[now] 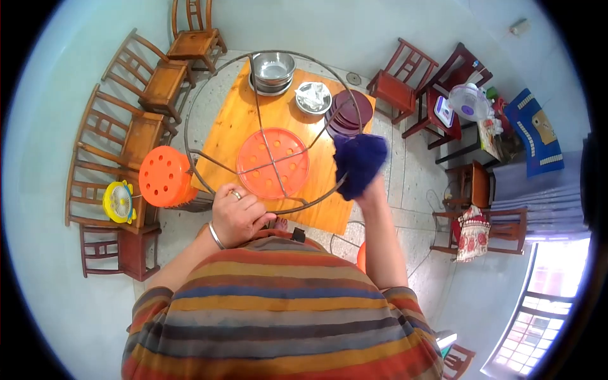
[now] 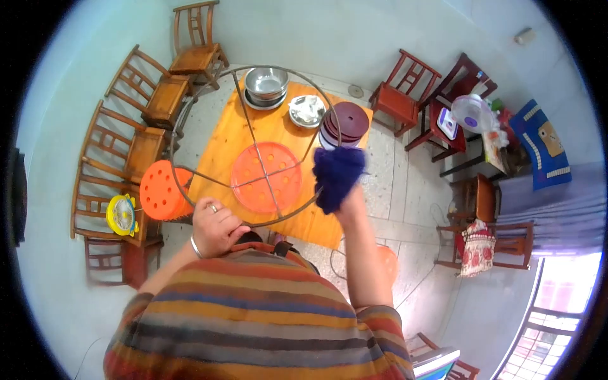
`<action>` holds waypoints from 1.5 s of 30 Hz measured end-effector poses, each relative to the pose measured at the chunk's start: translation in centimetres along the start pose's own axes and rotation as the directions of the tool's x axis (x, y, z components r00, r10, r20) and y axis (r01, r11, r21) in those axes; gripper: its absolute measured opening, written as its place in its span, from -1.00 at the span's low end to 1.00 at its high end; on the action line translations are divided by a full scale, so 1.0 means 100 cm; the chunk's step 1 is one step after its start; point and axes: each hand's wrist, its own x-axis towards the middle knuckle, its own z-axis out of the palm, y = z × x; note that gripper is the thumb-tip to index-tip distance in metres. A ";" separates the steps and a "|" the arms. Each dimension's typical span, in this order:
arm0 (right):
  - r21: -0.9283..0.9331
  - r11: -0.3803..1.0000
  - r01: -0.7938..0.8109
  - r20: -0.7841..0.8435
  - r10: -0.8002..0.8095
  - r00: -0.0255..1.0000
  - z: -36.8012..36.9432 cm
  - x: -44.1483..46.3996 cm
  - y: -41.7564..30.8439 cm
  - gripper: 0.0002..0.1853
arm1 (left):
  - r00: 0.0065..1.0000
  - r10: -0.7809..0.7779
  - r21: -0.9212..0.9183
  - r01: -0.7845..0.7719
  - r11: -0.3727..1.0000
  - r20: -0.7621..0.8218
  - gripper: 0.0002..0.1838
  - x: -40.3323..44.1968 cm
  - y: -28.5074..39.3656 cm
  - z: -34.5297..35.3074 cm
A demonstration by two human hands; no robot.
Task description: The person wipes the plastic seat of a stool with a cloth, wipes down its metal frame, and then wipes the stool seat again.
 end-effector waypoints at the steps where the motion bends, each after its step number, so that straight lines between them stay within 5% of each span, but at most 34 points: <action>1: 0.260 0.965 0.038 -0.029 -0.031 0.999 0.006 -0.004 0.017 -0.71 | 1.000 -0.002 0.004 0.002 1.000 0.012 -0.70 0.001 0.000 -0.003; 5: 0.307 0.938 0.160 -0.174 -0.110 0.979 0.018 -0.024 0.047 -0.80 | 0.993 0.001 0.006 -0.001 1.000 0.114 -0.70 -0.006 -0.003 -0.013; 6: -0.245 0.893 0.377 -0.119 -0.414 0.902 0.010 -0.026 0.061 -0.81 | 0.993 -0.007 0.020 0.004 1.000 0.114 -0.69 -0.006 -0.003 -0.015; 8: -0.075 0.981 0.180 -0.140 -0.189 0.972 0.004 -0.041 0.090 -0.82 | 0.994 -0.020 0.042 0.016 0.999 0.106 -0.67 -0.002 -0.002 -0.017; 9: 0.161 0.976 0.146 -0.160 -0.120 0.980 0.021 -0.053 0.078 -0.82 | 0.995 -0.016 0.032 0.013 0.999 0.094 -0.67 -0.002 -0.002 -0.016; 12: -0.122 0.969 0.214 0.023 -0.213 0.977 0.002 -0.056 0.067 -0.79 | 0.997 -0.006 0.008 0.006 1.000 0.073 -0.67 -0.005 -0.002 -0.015; 13: 0.284 0.956 0.075 -0.059 -0.061 0.996 -0.002 -0.053 0.061 -0.77 | 0.998 -0.005 0.005 0.005 1.000 0.069 -0.67 -0.005 -0.003 -0.014; 14: -0.451 0.849 0.275 0.122 -0.247 0.961 -0.007 -0.048 0.050 -0.76 | 0.998 -0.004 0.003 0.004 1.000 0.065 -0.67 -0.004 -0.004 -0.013; 15: -0.882 0.227 0.412 0.295 -0.416 0.860 -0.006 -0.043 0.036 -0.75 | 0.999 -0.008 0.003 0.007 1.000 0.051 -0.67 -0.004 -0.004 -0.013; 17: -0.871 0.383 0.308 0.141 -0.406 0.903 0.008 -0.054 0.034 -0.76 | 0.999 -0.014 -0.004 0.014 1.000 0.033 -0.66 -0.004 -0.003 -0.012; 19: -0.565 0.776 0.281 -0.036 -0.363 0.931 0.027 -0.063 0.072 -0.75 | 0.999 -0.013 -0.017 0.014 1.000 0.040 -0.66 -0.005 -0.003 -0.012; 20: -0.791 0.216 0.572 0.397 -0.532 0.748 0.030 -0.062 0.084 -0.69 | 0.999 -0.016 -0.023 0.017 1.000 0.040 -0.65 -0.004 -0.003 -0.012; 21: -0.554 0.726 0.408 0.145 -0.398 0.906 0.038 -0.066 0.091 -0.68 | 0.999 -0.013 -0.030 0.014 0.999 0.035 -0.65 -0.003 -0.002 -0.011; 22: -0.117 0.986 0.118 -0.002 -0.119 0.993 0.043 -0.069 0.092 -0.67 | 1.000 -0.011 -0.036 0.013 0.999 0.029 -0.65 -0.003 -0.002 -0.012; 26: -0.003 0.992 0.130 -0.236 -0.127 0.963 0.046 -0.054 0.065 -0.68 | 0.999 0.027 -0.060 -0.025 0.998 0.026 -0.65 -0.003 -0.008 -0.012; 32: -0.132 0.988 0.077 -0.174 -0.100 0.980 0.002 0.033 -0.030 -0.77 | 0.994 0.089 -0.057 -0.085 0.995 0.069 -0.68 0.001 -0.015 -0.013; 38: -0.022 0.994 0.106 -0.137 -0.108 0.985 -0.007 0.038 -0.017 -0.66 | 0.963 0.214 0.000 -0.217 0.976 0.164 -0.68 0.000 -0.034 -0.016; 42: 0.072 0.974 0.217 -0.177 -0.201 0.963 0.003 0.019 0.016 -0.78 | 0.947 0.020 0.206 -0.090 0.974 0.320 -0.72 -0.001 -0.089 -0.032; 45: 0.163 0.967 0.196 -0.216 -0.159 0.963 0.030 -0.009 0.034 -0.80 | 0.962 -0.019 0.145 -0.022 0.989 0.274 -0.74 0.020 -0.099 -0.063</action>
